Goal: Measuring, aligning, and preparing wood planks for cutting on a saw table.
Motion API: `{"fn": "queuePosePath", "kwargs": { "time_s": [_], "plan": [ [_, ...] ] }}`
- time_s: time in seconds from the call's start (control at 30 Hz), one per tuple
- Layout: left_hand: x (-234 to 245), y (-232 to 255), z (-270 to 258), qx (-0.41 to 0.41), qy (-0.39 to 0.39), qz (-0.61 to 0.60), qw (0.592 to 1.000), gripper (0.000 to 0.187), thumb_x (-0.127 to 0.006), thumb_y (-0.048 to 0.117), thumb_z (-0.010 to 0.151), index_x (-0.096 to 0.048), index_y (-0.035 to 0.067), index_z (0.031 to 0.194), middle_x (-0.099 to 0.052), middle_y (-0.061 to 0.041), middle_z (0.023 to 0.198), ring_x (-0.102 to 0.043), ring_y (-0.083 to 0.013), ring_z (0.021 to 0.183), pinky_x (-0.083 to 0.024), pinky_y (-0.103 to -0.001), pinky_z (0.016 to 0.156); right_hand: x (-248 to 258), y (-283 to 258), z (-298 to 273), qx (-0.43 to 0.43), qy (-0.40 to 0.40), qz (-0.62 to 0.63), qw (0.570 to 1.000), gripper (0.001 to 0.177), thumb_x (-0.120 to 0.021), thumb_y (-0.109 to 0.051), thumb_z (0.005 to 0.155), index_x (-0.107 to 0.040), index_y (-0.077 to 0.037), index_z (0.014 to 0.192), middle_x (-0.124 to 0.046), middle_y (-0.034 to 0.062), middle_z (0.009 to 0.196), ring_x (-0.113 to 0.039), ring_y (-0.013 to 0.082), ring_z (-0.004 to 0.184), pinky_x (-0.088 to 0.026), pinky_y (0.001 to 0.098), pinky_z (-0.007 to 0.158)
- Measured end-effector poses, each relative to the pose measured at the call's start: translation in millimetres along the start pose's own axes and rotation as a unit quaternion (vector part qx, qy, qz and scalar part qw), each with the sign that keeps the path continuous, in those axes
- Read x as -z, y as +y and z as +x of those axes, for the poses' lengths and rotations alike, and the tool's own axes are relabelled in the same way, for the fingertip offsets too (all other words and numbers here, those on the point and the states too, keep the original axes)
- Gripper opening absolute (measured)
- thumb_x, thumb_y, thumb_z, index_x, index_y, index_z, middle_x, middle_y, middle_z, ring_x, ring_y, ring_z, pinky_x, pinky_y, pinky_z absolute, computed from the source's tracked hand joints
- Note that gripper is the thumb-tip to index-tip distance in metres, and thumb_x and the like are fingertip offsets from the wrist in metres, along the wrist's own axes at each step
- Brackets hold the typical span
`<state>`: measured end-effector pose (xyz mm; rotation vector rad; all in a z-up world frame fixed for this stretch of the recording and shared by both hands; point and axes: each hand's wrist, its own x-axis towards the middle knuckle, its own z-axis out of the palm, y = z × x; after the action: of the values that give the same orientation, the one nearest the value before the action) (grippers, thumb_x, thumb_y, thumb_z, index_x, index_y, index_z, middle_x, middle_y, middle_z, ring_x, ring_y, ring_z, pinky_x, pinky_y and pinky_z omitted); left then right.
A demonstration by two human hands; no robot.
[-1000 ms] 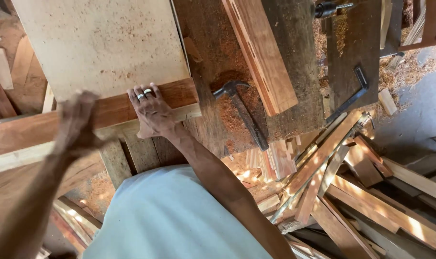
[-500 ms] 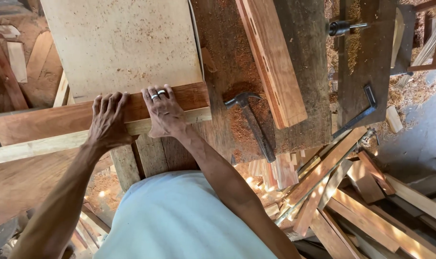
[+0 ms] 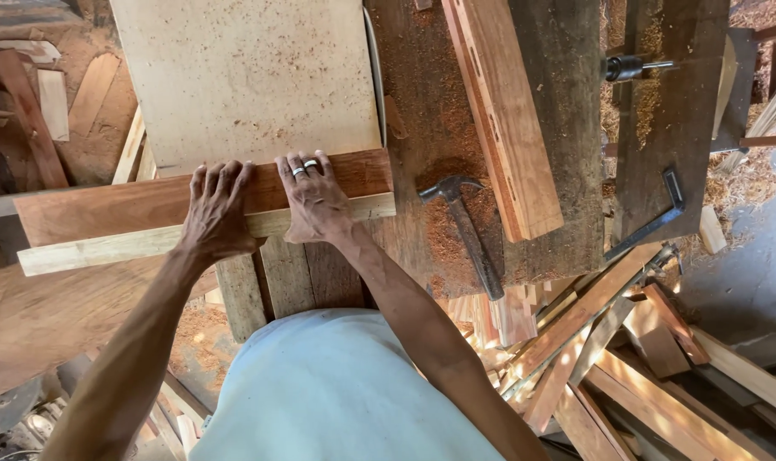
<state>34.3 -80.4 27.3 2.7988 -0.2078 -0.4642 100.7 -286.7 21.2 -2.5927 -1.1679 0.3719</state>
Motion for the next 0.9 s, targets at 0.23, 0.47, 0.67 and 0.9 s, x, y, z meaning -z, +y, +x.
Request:
{"fn": "queuePosePath", "kwargs": {
  "time_s": [0.23,0.47,0.67,0.9],
  "plan": [
    [2,-3,4,-0.007,0.01,0.004,1.0,0.138,-0.09,0.044,0.035,-0.029,0.008,0.154,-0.041,-0.019,0.145,-0.035,-0.0372,0.14,-0.018,-0.059,0.124,-62,21,7,0.024,0.094,-0.09,0.991,0.139,-0.089,-0.076,0.058,-0.033,0.009,0.153,-0.051,0.0292,0.144,-0.055,0.0382,0.13,-0.036,0.0602,0.118],
    [6,-2,7,-0.003,0.005,0.007,1.0,0.136,-0.09,0.043,0.035,-0.03,0.009,0.153,-0.041,-0.019,0.145,-0.036,-0.0364,0.14,-0.019,-0.059,0.125,12,0,9,-0.008,-0.042,-0.034,0.998,0.153,-0.084,-0.085,0.044,-0.029,0.013,0.147,-0.047,0.0313,0.143,-0.05,0.041,0.133,-0.033,0.0593,0.117],
    [2,-1,0,-0.023,0.032,0.005,0.999,0.134,-0.091,0.043,0.037,-0.031,0.006,0.152,-0.041,-0.021,0.144,-0.037,-0.0384,0.137,-0.021,-0.059,0.122,-44,12,4,-0.02,-0.05,-0.146,0.988,0.107,-0.071,-0.053,0.078,-0.027,0.006,0.156,-0.046,0.0233,0.149,-0.048,0.034,0.138,-0.03,0.0543,0.122],
    [-3,10,-19,-0.023,0.031,0.003,0.999,0.133,-0.089,0.041,0.038,-0.03,0.006,0.151,-0.042,-0.018,0.143,-0.039,-0.036,0.138,-0.025,-0.057,0.123,-33,-3,-20,-0.015,-0.034,-0.159,0.987,0.054,-0.024,-0.017,0.101,-0.031,-0.001,0.152,-0.045,0.0206,0.147,-0.046,0.0328,0.137,-0.028,0.0573,0.123]
  ]
}}
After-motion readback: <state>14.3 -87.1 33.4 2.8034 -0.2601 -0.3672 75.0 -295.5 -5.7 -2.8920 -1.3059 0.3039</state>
